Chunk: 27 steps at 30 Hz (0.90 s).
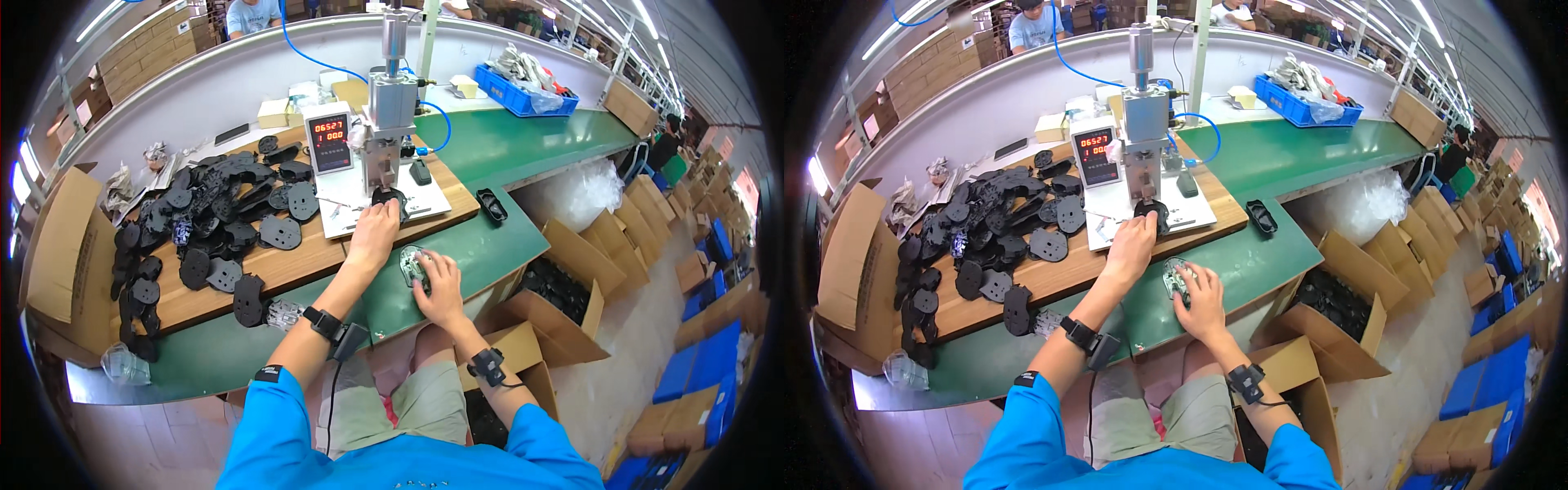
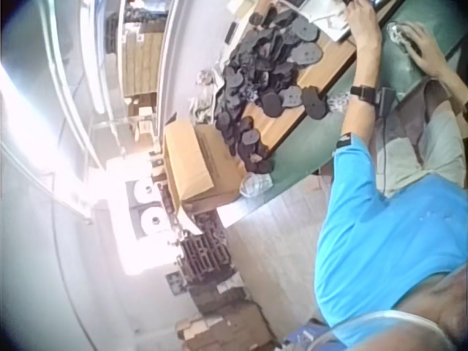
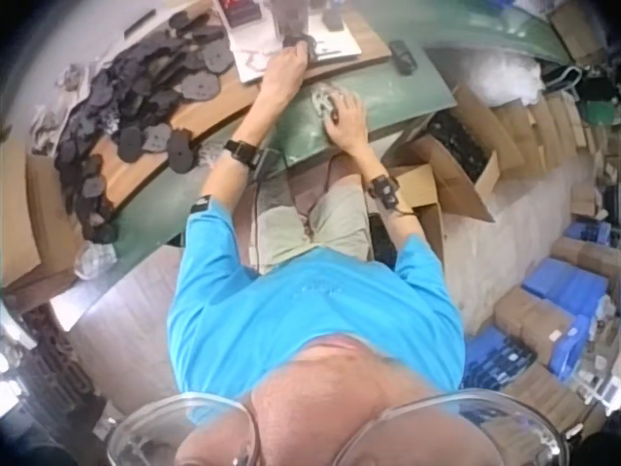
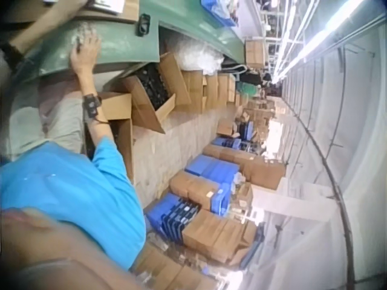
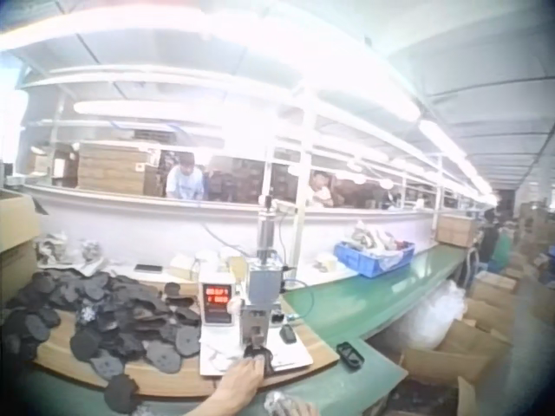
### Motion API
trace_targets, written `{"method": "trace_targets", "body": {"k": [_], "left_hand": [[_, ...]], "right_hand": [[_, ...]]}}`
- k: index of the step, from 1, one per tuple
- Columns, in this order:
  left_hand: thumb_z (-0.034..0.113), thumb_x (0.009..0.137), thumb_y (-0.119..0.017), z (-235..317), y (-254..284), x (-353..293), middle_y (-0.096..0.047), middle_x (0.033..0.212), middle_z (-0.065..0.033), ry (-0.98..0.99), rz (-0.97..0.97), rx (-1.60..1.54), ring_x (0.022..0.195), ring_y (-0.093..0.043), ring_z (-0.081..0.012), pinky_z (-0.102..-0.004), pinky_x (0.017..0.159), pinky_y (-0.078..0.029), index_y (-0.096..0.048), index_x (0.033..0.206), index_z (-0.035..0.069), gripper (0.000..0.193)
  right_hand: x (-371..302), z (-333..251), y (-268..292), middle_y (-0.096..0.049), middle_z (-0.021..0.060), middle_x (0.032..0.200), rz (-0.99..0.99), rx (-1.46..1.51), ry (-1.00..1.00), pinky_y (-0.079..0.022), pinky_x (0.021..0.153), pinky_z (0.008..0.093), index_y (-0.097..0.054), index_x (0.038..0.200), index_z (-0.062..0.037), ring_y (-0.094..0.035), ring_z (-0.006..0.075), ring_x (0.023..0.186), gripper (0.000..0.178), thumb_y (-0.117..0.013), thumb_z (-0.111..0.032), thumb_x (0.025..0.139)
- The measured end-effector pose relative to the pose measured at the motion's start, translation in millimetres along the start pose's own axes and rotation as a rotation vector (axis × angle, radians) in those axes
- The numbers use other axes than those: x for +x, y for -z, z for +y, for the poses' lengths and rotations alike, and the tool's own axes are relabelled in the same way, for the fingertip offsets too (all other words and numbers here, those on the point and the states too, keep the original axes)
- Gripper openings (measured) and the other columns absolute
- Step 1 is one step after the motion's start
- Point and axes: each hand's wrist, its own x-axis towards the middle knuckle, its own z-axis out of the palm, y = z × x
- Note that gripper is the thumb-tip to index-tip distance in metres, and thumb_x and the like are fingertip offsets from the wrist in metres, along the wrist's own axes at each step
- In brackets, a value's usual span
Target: Manually press electronic components using a small pneumatic or manual press machine at a workstation.
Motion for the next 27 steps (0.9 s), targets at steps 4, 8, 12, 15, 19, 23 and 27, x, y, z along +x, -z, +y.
{"method": "trace_targets", "body": {"k": [4,8,12,15,19,23,27], "left_hand": [[0.006,0.084,-0.067,-2.7,1.7,-4.9,-0.071,0.098,-0.0116,0.030,0.026,-0.002,0.103,-0.071,-0.0250,-0.0354,0.090,-0.054,-0.058,0.113,0.000,0.031],[0.000,0.085,-0.063,1.5,6.0,-2.3,-0.071,0.100,-0.0191,0.032,0.032,-0.139,0.103,-0.070,-0.0322,-0.0399,0.092,-0.054,-0.053,0.124,-0.006,0.041],[-0.003,0.086,-0.060,-14.9,4.4,-17.5,-0.066,0.123,-0.0249,0.078,0.059,-0.411,0.120,-0.064,-0.0367,-0.0433,0.102,-0.052,-0.047,0.142,-0.004,0.057],[-0.003,0.084,-0.060,-20.5,29.0,-55.6,-0.055,0.143,-0.0254,0.064,0.076,-0.393,0.135,-0.054,-0.0384,-0.0447,0.110,-0.048,-0.045,0.149,0.000,0.068],[0.005,0.086,-0.063,-30.0,84.1,-149.8,-0.046,0.153,-0.0265,0.227,-0.122,-0.269,0.142,-0.046,-0.0420,-0.0488,0.118,-0.040,-0.047,0.148,-0.003,0.065],[0.022,0.096,-0.067,-52.0,83.8,-257.5,-0.045,0.153,-0.0273,0.374,-0.267,-0.073,0.150,-0.035,-0.0445,-0.0510,0.123,-0.031,-0.052,0.142,-0.003,0.054],[0.028,0.093,-0.072,-33.8,117.3,-260.2,-0.042,0.159,-0.0234,0.351,-0.371,-0.235,0.153,-0.030,-0.0434,-0.0534,0.124,-0.029,-0.057,0.138,-0.002,0.055]], "right_hand": [[53.0,-23.5,12.2,-0.051,0.0135,0.148,0.106,-0.025,0.122,-0.036,0.113,0.0495,-0.055,0.144,-0.0080,-0.044,0.0369,0.134,0.067,-0.073,-0.008,0.079],[100.8,-25.1,-6.3,-0.060,0.0098,0.140,0.066,-0.191,0.147,-0.042,0.108,0.0492,-0.060,0.137,-0.0046,-0.048,0.0339,0.135,0.059,-0.072,-0.005,0.079],[120.5,-16.5,-31.8,-0.068,0.0096,0.116,0.113,-0.218,0.212,-0.051,0.093,0.0450,-0.066,0.116,-0.0034,-0.061,0.0328,0.114,0.034,-0.066,-0.003,0.082],[128.3,-13.4,-39.5,-0.068,0.0099,0.106,0.092,-0.179,0.187,-0.054,0.086,0.0454,-0.068,0.106,-0.0036,-0.064,0.0335,0.103,0.023,-0.063,-0.001,0.084],[130.8,-15.8,-24.5,-0.067,0.0104,0.100,0.083,-0.093,0.151,-0.055,0.084,0.0488,-0.069,0.099,-0.0043,-0.064,0.0354,0.099,0.023,-0.061,0.005,0.079],[136.2,-19.9,-27.7,-0.065,0.0106,0.096,0.109,-0.065,0.184,-0.056,0.081,0.0477,-0.067,0.096,-0.0041,-0.064,0.0359,0.094,0.021,-0.060,0.007,0.079],[131.2,-11.2,-25.3,-0.067,0.0101,0.098,0.115,-0.106,0.140,-0.056,0.083,0.0463,-0.068,0.095,-0.0051,-0.065,0.0346,0.096,0.017,-0.061,0.003,0.082]]}}
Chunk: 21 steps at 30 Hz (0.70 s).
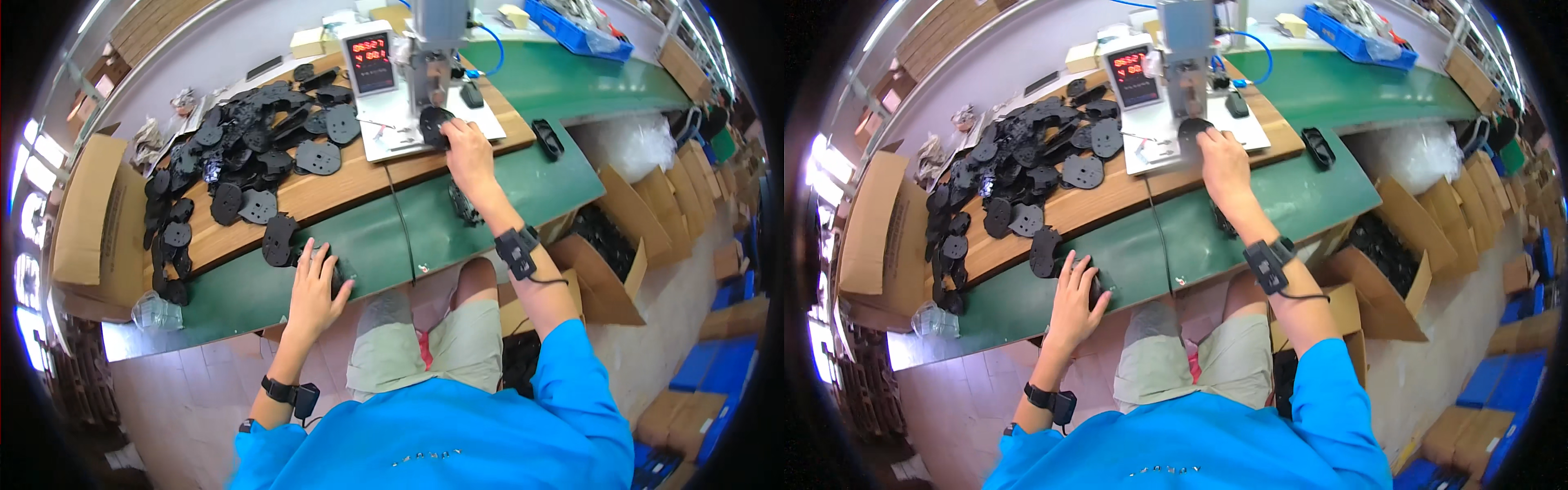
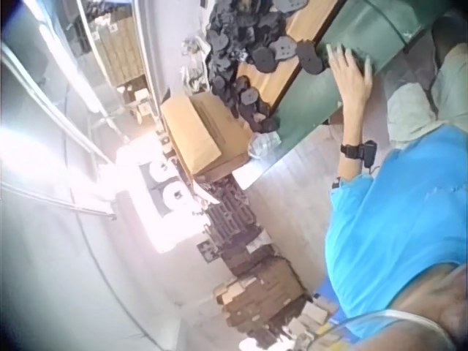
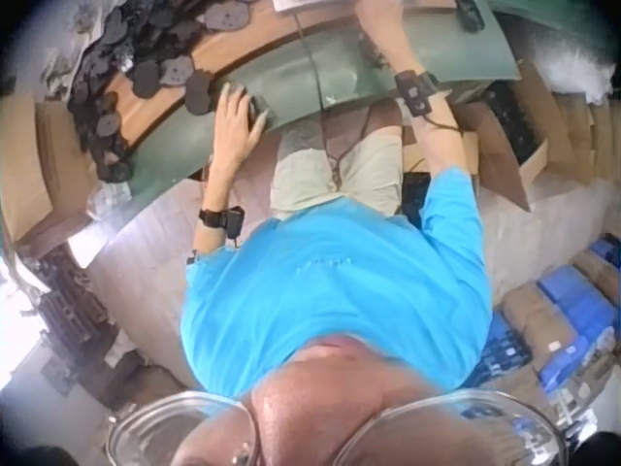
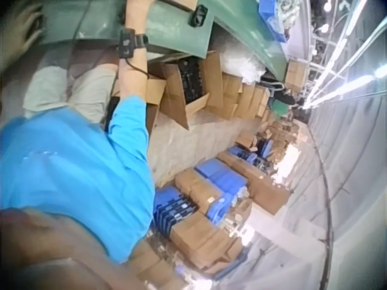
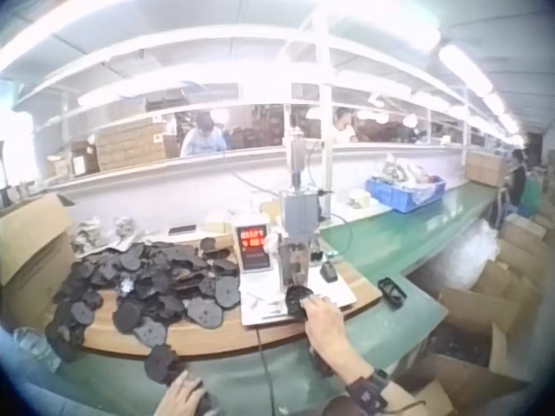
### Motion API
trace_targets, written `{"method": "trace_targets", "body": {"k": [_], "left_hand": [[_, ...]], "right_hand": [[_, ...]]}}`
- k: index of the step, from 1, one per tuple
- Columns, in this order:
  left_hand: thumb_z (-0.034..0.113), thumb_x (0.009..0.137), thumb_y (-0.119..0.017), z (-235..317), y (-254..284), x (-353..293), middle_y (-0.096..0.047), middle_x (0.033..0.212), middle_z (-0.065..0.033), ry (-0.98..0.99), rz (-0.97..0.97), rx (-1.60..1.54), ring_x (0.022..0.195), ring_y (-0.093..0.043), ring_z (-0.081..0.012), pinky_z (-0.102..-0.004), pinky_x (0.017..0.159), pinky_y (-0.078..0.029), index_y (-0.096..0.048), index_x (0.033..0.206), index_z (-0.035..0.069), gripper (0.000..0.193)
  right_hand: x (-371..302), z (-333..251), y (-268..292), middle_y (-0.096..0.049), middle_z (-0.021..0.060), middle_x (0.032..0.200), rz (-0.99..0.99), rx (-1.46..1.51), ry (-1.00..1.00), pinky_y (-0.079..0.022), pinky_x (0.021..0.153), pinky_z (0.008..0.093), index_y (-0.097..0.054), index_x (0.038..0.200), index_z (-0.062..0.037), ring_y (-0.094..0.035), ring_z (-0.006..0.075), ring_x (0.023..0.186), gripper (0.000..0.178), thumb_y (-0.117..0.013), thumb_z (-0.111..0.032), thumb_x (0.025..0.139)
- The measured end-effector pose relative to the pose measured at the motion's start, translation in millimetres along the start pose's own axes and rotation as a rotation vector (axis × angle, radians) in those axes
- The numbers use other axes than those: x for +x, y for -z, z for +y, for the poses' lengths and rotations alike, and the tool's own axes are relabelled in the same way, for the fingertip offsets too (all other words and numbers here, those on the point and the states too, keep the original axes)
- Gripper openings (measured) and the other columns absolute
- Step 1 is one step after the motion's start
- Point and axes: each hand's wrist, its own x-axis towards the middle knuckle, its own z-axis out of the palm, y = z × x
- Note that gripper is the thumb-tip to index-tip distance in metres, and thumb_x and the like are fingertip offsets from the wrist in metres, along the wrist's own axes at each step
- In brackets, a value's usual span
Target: Manually press electronic components using a small pneumatic or manual press machine at a workstation.
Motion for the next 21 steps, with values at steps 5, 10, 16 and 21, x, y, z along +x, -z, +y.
{"method": "trace_targets", "body": {"k": [5,10,16,21], "left_hand": [[0.032,0.092,-0.075,3.2,4.2,-23.5,-0.035,0.166,-0.0192,-0.053,0.016,0.147,0.155,-0.029,-0.0414,-0.0531,0.124,-0.029,-0.059,0.142,0.007,0.059],[0.030,0.090,-0.078,13.1,8.3,-26.9,-0.039,0.162,-0.0225,0.040,0.015,-0.034,0.153,-0.032,-0.0430,-0.0500,0.121,-0.035,-0.059,0.138,0.001,0.059],[0.026,0.083,-0.081,-2.6,6.9,-39.8,-0.053,0.147,-0.0215,-0.065,0.022,-0.005,0.139,-0.049,-0.0385,-0.0483,0.111,-0.041,-0.063,0.117,-0.001,0.047],[0.012,0.074,-0.077,2.7,25.5,-48.8,-0.051,0.153,-0.0177,-0.101,0.003,0.027,0.126,-0.055,-0.0398,-0.0496,0.111,-0.042,-0.064,0.120,-0.001,0.049]], "right_hand": [[4.3,-7.8,-6.1,-0.066,0.0096,0.098,-0.013,-0.012,0.059,-0.057,0.081,0.0458,-0.067,0.093,-0.0058,-0.065,0.0335,0.096,0.011,-0.060,-0.002,0.086],[3.0,-1.3,-1.6,-0.066,0.0102,0.101,-0.105,-0.017,0.016,-0.057,0.086,0.0469,-0.068,0.101,-0.0029,-0.065,0.0348,0.101,0.024,-0.061,0.007,0.080],[3.7,-1.4,-0.2,-0.066,0.0107,0.102,-0.133,-0.022,0.039,-0.057,0.086,0.0478,-0.067,0.101,-0.0032,-0.065,0.0352,0.100,0.024,-0.060,0.007,0.081],[11.8,8.8,1.8,-0.066,0.0104,0.105,-0.187,-0.037,0.113,-0.057,0.087,0.0472,-0.066,0.105,-0.0031,-0.065,0.0346,0.102,0.028,-0.065,0.005,0.078]]}}
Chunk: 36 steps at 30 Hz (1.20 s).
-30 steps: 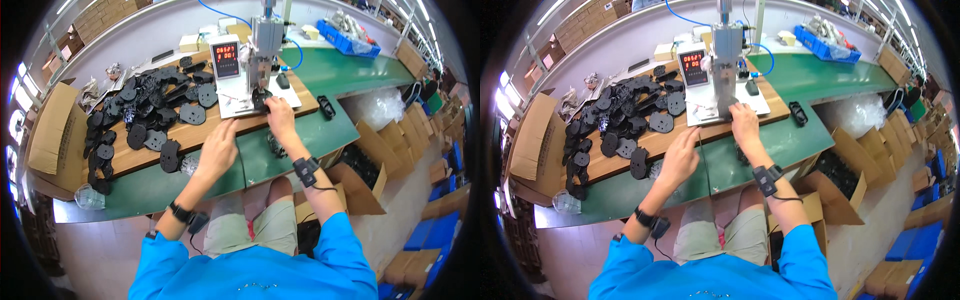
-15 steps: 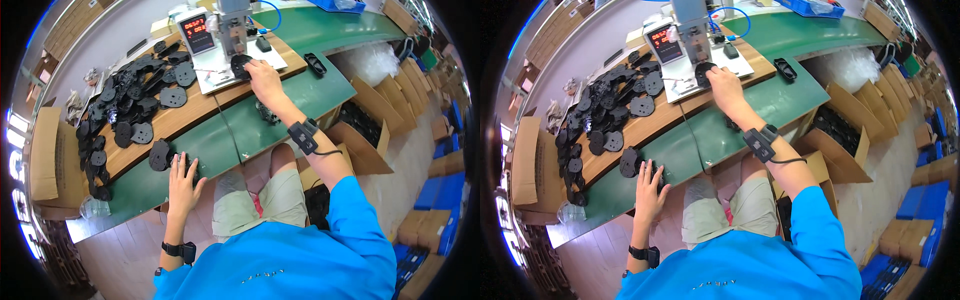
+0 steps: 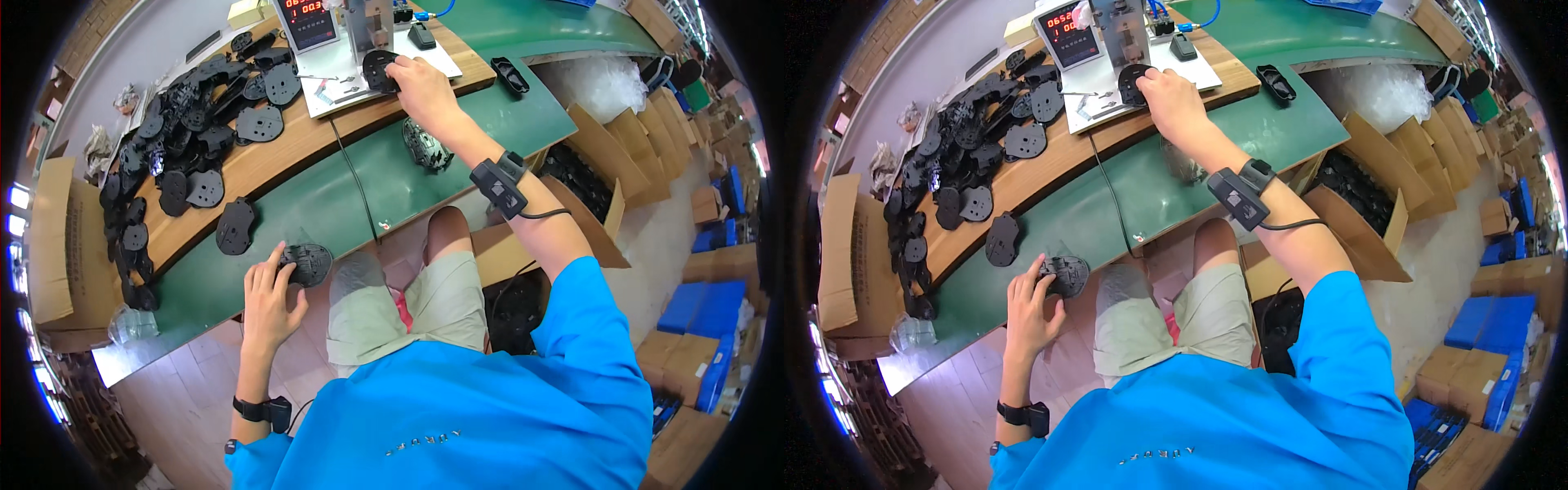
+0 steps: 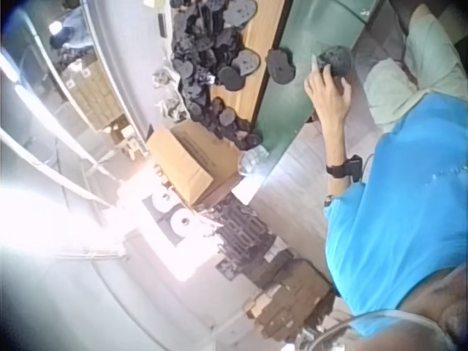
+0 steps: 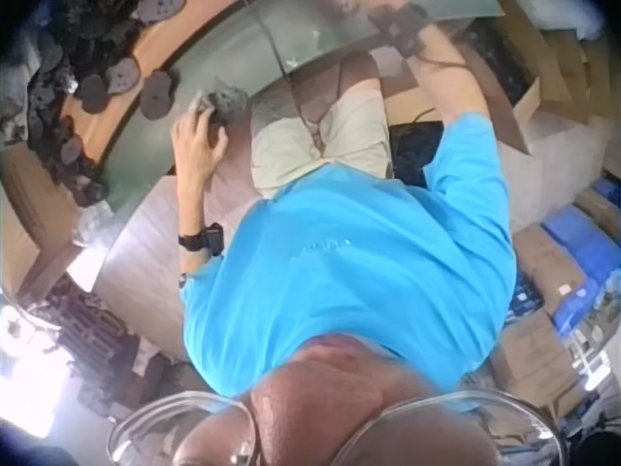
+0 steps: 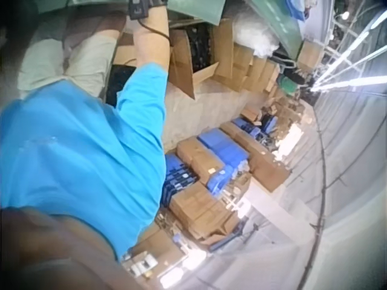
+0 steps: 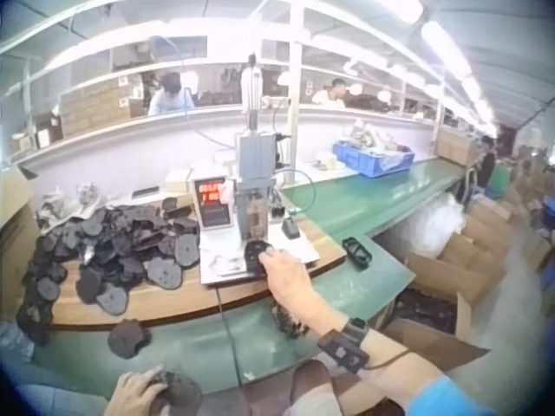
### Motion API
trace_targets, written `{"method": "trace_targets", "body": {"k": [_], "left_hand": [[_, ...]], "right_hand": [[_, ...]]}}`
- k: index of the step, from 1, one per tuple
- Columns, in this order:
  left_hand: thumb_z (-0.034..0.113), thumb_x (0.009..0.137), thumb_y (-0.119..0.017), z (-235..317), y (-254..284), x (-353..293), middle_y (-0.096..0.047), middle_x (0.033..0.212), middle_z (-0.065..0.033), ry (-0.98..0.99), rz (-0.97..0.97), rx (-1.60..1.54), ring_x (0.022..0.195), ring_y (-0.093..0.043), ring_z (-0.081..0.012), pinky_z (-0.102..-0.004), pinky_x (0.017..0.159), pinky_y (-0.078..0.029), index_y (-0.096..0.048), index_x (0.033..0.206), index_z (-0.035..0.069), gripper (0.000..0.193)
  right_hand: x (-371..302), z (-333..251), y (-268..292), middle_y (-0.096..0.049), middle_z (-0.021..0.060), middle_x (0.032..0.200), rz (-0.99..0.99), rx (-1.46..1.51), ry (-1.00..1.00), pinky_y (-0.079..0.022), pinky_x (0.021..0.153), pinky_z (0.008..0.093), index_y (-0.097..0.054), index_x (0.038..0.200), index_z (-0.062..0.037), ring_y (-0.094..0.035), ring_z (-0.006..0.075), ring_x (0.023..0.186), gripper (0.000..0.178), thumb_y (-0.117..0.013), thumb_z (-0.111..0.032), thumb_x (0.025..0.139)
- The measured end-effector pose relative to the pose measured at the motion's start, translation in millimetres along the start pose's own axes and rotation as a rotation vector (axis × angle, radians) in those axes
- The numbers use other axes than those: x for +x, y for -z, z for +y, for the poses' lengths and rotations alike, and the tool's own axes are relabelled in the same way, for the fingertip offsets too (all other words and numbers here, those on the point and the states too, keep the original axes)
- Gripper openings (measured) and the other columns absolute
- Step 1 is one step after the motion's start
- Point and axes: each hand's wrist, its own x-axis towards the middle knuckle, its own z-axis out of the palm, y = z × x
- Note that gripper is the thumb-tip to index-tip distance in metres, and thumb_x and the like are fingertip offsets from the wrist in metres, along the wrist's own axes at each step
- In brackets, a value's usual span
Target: Manually press electronic components using a small pneumatic or manual press machine at a workstation.
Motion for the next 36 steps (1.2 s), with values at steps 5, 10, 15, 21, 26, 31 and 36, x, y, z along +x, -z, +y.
{"method": "trace_targets", "body": {"k": [5,10,15,21,26,31,36], "left_hand": [[0.002,0.072,-0.076,-15.4,-5.7,-13.8,-0.052,0.154,-0.0133,-0.044,-0.049,-0.021,0.120,-0.057,-0.0348,-0.0456,0.105,-0.047,-0.066,0.122,0.000,0.051],[-0.007,0.069,-0.073,-19.4,-8.6,-25.3,-0.062,0.141,-0.0132,-0.090,0.031,-0.090,0.108,-0.061,-0.0318,-0.0419,0.093,-0.053,-0.068,0.119,0.000,0.050],[-0.003,0.083,-0.072,-20.1,-30.9,-36.0,-0.065,0.108,-0.0150,0.151,0.273,-0.494,0.094,-0.060,-0.0281,-0.0378,0.082,-0.051,-0.063,0.111,-0.003,0.029],[-0.001,0.090,-0.072,-8.1,-33.9,-5.2,-0.063,0.097,-0.0128,0.128,0.413,-0.508,0.084,-0.064,-0.0250,-0.0359,0.082,-0.054,-0.055,0.123,0.000,0.037],[-0.010,0.080,-0.075,20.6,-24.9,85.2,-0.068,0.110,-0.0176,-0.238,0.357,-0.454,0.093,-0.070,-0.0297,-0.0375,0.082,-0.058,-0.058,0.118,0.003,0.043],[0.002,0.080,-0.075,55.1,-11.5,203.2,-0.068,0.128,-0.0165,-0.545,0.430,-0.048,0.116,-0.068,-0.0310,-0.0377,0.085,-0.058,-0.069,0.120,0.004,0.041],[0.006,0.086,-0.067,55.3,-48.1,288.4,-0.069,0.131,-0.0128,-0.450,0.464,0.203,0.125,-0.066,-0.0289,-0.0400,0.095,-0.054,-0.067,0.128,0.006,0.042]], "right_hand": [[1.5,6.5,8.8,-0.067,0.0093,0.106,-0.075,0.074,0.008,-0.056,0.091,0.0448,-0.067,0.107,-0.0053,-0.066,0.0326,0.105,0.028,-0.071,0.000,0.079],[-0.5,8.7,38.2,-0.068,0.0116,0.101,0.123,0.190,-0.027,-0.056,0.088,0.0417,-0.067,0.105,-0.0033,-0.068,0.0332,0.101,0.025,-0.068,0.002,0.081],[-68.1,24.0,46.9,-0.067,0.0156,0.108,0.220,0.335,-0.134,-0.057,0.084,0.0411,-0.065,0.113,-0.0041,-0.070,0.0359,0.097,0.033,-0.064,0.005,0.081],[-137.8,45.2,44.6,-0.061,0.0189,0.123,0.150,0.263,-0.195,-0.049,0.100,0.0453,-0.061,0.116,-0.0033,-0.058,0.0403,0.117,0.035,-0.060,-0.003,0.080],[-154.0,32.9,28.6,-0.054,0.0182,0.135,0.014,0.123,-0.155,-0.036,0.114,0.0521,-0.061,0.123,-0.0036,-0.045,0.0401,0.132,0.043,-0.059,-0.019,0.083],[-155.4,35.6,26.6,-0.054,0.0166,0.136,0.067,0.133,-0.257,-0.037,0.112,0.0513,-0.063,0.123,-0.0064,-0.045,0.0386,0.133,0.040,-0.059,-0.023,0.087],[-153.9,33.7,26.4,-0.055,0.0160,0.135,0.023,0.110,-0.264,-0.038,0.109,0.0502,-0.065,0.120,-0.0062,-0.046,0.0376,0.132,0.037,-0.060,-0.024,0.087]]}}
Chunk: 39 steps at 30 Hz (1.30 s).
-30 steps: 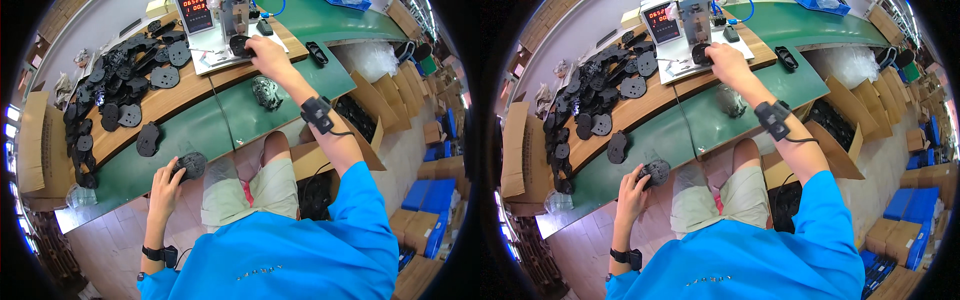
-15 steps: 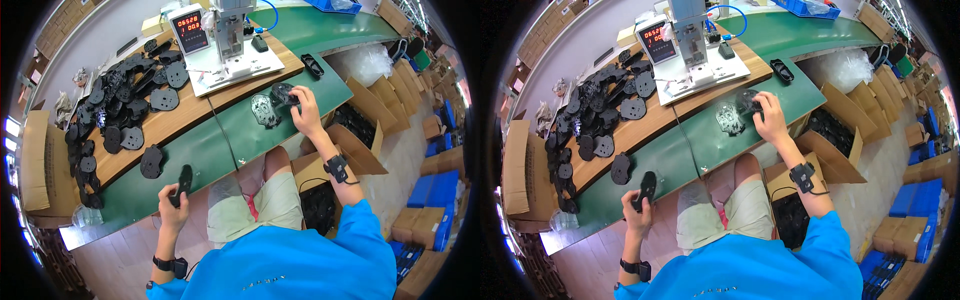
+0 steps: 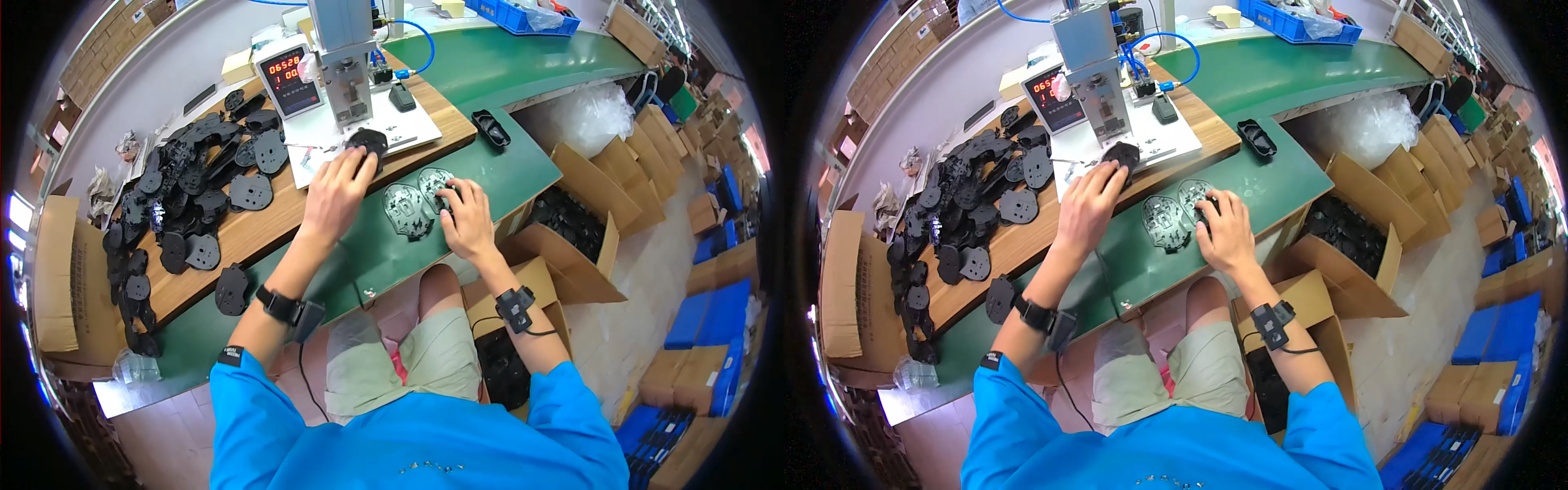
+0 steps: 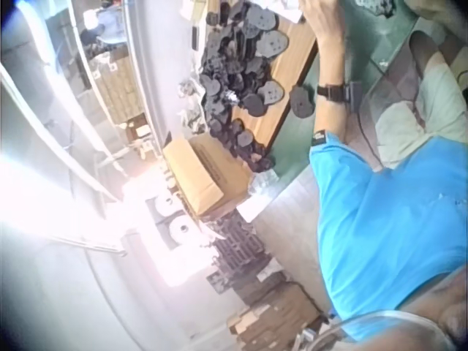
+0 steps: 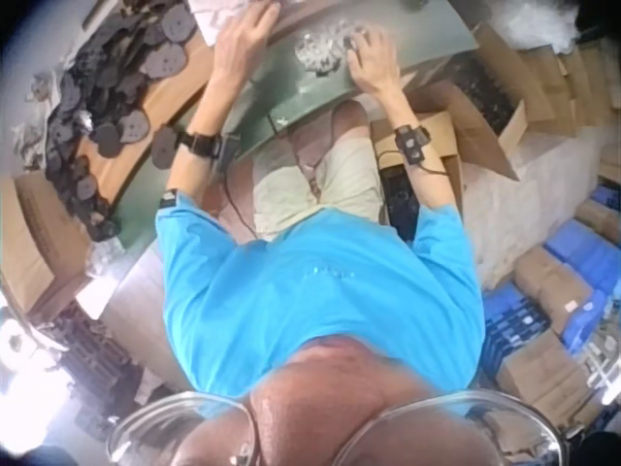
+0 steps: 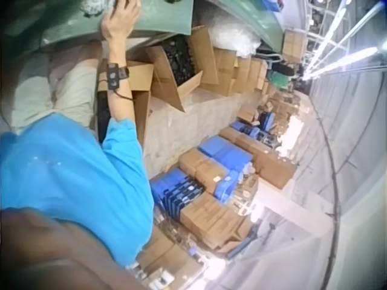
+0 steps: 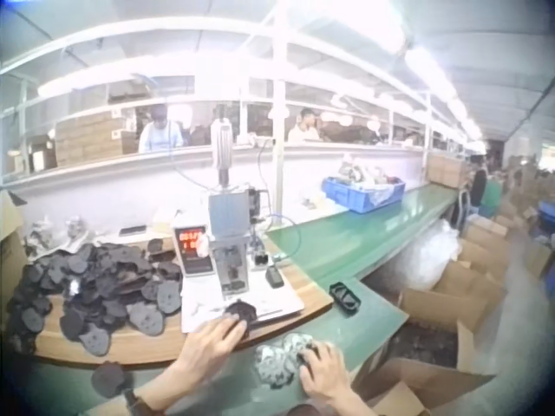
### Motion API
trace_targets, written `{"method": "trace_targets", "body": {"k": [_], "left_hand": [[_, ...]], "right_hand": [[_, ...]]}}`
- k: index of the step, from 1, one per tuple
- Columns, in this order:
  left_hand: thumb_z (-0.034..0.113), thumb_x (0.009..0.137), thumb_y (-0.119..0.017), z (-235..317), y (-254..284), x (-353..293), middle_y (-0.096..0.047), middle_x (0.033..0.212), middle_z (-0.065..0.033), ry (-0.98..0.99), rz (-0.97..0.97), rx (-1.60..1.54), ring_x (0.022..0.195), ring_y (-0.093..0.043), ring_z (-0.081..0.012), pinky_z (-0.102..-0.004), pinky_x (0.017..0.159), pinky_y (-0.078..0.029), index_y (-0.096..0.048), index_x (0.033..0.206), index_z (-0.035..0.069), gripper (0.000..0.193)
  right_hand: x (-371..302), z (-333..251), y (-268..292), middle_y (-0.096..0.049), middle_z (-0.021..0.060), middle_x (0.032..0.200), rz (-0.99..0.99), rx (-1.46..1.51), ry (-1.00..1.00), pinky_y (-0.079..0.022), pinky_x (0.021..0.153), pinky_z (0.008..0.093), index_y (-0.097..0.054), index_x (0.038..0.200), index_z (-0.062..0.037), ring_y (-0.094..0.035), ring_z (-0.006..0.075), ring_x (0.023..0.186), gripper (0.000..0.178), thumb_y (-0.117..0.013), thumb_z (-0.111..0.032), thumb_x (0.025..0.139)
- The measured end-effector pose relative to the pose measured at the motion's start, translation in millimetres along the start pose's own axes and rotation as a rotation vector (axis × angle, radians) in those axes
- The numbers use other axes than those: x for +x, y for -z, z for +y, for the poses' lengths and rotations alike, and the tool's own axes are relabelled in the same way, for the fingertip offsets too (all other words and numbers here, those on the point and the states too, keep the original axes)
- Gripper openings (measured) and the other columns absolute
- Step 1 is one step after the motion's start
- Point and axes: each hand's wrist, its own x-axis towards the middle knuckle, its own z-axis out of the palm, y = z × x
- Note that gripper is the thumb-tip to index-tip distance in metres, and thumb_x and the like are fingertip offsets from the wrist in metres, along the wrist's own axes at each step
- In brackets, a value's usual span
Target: Manually press electronic components using a small pneumatic or manual press machine at a workstation.
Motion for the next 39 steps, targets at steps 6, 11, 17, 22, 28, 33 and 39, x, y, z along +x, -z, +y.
{"method": "trace_targets", "body": {"k": [6,11,17,22,28,33,39], "left_hand": [[0.003,0.088,-0.061,1.2,-41.5,20.7,-0.070,0.129,-0.0123,0.095,-0.029,0.092,0.119,-0.067,-0.0302,-0.0414,0.096,-0.053,-0.066,0.127,0.007,0.040],[0.003,0.086,-0.062,9.2,-35.1,24.5,-0.069,0.130,-0.0130,0.180,-0.031,0.111,0.124,-0.065,-0.0301,-0.0420,0.098,-0.053,-0.066,0.126,0.008,0.041],[0.002,0.085,-0.064,12.9,-32.5,23.9,-0.067,0.132,-0.0151,0.208,-0.112,0.116,0.125,-0.064,-0.0323,-0.0415,0.097,-0.055,-0.065,0.128,0.007,0.043],[-0.001,0.084,-0.065,15.4,-32.2,20.0,-0.065,0.136,-0.0188,0.191,-0.119,0.113,0.128,-0.062,-0.0346,-0.0411,0.096,-0.058,-0.061,0.139,0.007,0.055],[-0.004,0.086,-0.061,15.2,-27.2,15.3,-0.061,0.142,-0.0221,0.176,-0.150,0.081,0.133,-0.058,-0.0382,-0.0435,0.101,-0.055,-0.058,0.144,0.009,0.059],[-0.002,0.088,-0.058,16.9,-27.9,15.3,-0.060,0.143,-0.0227,0.164,-0.158,0.122,0.134,-0.057,-0.0382,-0.0475,0.113,-0.046,-0.058,0.144,0.009,0.057],[-0.001,0.089,-0.057,19.7,-29.1,18.7,-0.062,0.140,-0.0245,0.187,-0.125,0.123,0.132,-0.058,-0.0385,-0.0489,0.116,-0.042,-0.059,0.143,0.008,0.055]], "right_hand": [[2.2,0.6,1.6,-0.057,0.0148,0.133,0.002,0.021,-0.005,-0.039,0.109,0.0500,-0.066,0.119,-0.0071,-0.048,0.0369,0.130,0.037,-0.061,-0.026,0.087],[1.1,3.8,-0.3,-0.058,0.0145,0.131,0.013,0.028,-0.020,-0.039,0.108,0.0496,-0.067,0.116,-0.0074,-0.050,0.0365,0.128,0.036,-0.061,-0.027,0.087],[2.4,3.6,2.1,-0.059,0.0149,0.130,0.022,0.038,-0.016,-0.040,0.107,0.0496,-0.068,0.115,-0.0075,-0.051,0.0360,0.126,0.035,-0.061,-0.027,0.087],[2.0,2.2,0.8,-0.059,0.0148,0.130,0.018,0.035,-0.018,-0.039,0.108,0.0494,-0.068,0.115,-0.0079,-0.051,0.0357,0.126,0.035,-0.061,-0.027,0.087],[1.8,2.6,0.4,-0.059,0.0146,0.131,0.013,0.028,-0.016,-0.039,0.108,0.0485,-0.068,0.116,-0.0083,-0.051,0.0351,0.127,0.035,-0.061,-0.027,0.088],[2.1,1.4,1.5,-0.059,0.0144,0.131,0.005,0.026,-0.021,-0.039,0.108,0.0482,-0.068,0.116,-0.0084,-0.051,0.0347,0.127,0.034,-0.061,-0.027,0.088],[2.3,-0.1,2.6,-0.060,0.0143,0.130,0.010,0.025,-0.013,-0.039,0.107,0.0483,-0.067,0.116,-0.0084,-0.052,0.0349,0.125,0.034,-0.061,-0.026,0.088]]}}
